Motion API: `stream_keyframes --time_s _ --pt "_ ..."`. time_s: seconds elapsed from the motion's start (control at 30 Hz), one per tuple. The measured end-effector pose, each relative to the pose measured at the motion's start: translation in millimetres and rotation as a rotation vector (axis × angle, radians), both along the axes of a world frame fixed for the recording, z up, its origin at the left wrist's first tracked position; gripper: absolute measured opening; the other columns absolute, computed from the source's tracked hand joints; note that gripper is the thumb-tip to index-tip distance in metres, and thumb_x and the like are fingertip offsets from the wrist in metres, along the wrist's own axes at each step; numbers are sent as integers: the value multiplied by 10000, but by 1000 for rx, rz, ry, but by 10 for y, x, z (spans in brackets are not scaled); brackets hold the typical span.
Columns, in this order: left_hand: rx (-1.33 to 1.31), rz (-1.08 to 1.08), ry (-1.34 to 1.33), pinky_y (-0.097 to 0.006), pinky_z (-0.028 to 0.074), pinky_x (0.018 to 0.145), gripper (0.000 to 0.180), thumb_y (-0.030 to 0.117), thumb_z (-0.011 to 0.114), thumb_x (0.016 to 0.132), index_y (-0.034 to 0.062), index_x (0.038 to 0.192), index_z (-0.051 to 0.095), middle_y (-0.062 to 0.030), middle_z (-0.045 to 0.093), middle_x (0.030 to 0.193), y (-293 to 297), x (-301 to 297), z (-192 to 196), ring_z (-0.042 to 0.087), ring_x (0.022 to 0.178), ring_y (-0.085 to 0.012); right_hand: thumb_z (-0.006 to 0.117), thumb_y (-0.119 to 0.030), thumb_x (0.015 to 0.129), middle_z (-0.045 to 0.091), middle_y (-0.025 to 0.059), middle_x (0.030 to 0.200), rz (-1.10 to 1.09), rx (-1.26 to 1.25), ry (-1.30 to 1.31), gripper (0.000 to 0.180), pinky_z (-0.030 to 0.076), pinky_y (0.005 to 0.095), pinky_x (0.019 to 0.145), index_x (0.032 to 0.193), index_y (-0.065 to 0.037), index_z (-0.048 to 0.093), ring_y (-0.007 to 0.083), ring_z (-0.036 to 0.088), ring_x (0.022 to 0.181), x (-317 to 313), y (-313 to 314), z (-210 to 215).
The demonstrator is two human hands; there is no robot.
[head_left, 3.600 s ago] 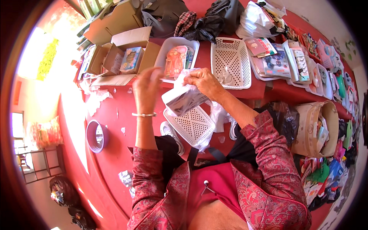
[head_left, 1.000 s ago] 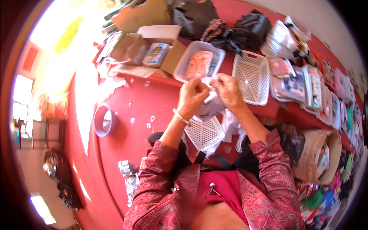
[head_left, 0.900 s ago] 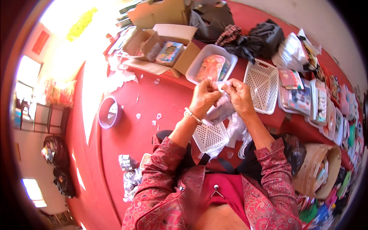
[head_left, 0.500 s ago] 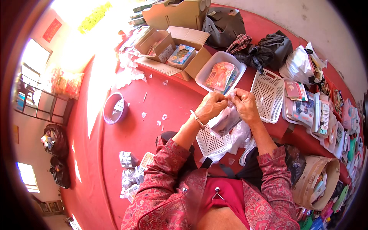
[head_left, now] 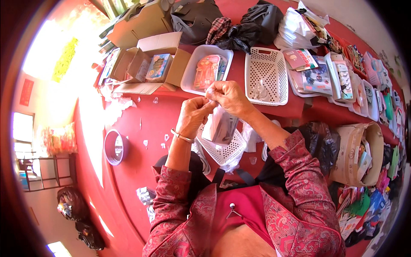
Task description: The person sits on the floor and organizes various small items, including books and packaged goods, into white plastic baskets. They handle items one by one, placing them into baskets or plastic bags, and occasionally adjusting the contents of the baskets.
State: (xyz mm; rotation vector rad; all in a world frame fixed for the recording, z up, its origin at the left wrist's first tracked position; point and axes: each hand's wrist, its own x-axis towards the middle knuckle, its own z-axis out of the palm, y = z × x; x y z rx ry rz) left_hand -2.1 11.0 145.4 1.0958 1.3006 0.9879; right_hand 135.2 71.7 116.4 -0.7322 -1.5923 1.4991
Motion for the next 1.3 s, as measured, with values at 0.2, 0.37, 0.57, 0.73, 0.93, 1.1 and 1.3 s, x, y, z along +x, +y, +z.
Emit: stream_keyframes --time_s 0.2,0.37,0.57,0.73,0.93,1.1,1.3 --pt "-33 73 -227 -160 295 411 173 157 598 825 13 730 585 23 486 583 19 23 -93 393 460 -30 611 -82 778 593 63 758 59 -312 68 202 446 244 601 937 26 548 112 565 669 95 2 141" --pt "-4 146 -238 -151 272 427 172 163 563 845 21 749 566 46 433 587 51 -48 -123 363 487 -15 640 -70 713 578 59 824 20 -169 -110 303 408 198 577 983 -2 520 82 523 681 132 50 57" --pt "45 141 -64 -181 304 441 182 187 585 794 22 717 600 25 481 589 13 -38 -86 409 499 -42 599 -57 674 587 94 794 -105 73 -272 214 458 280 664 868 -2 526 168 570 741 65 33 42" --pt "-39 95 -374 -178 264 425 189 193 595 816 9 775 594 43 462 584 20 -102 -167 371 486 -25 549 -21 697 600 101 748 -460 555 -512 204 477 388 581 893 -71 564 307 602 678 -79 -181 158" --pt "-74 -72 -165 -184 254 427 203 220 573 835 31 761 589 55 459 613 -38 -175 -94 352 489 -17 535 6 701 593 54 791 -173 949 -571 246 488 340 541 909 -113 591 270 602 657 8 -166 178" --pt "4 -142 -62 -200 264 430 220 232 560 836 34 745 584 55 432 582 -51 -210 24 353 495 -30 538 17 700 537 87 811 -144 725 -474 169 471 377 606 842 -62 587 302 580 705 -5 -197 218" --pt "38 -71 76 -203 293 430 214 221 568 801 32 706 596 45 460 588 -94 -213 85 379 494 -37 548 20 749 592 77 726 81 235 -304 116 469 275 605 863 5 569 158 593 644 -12 -155 224"
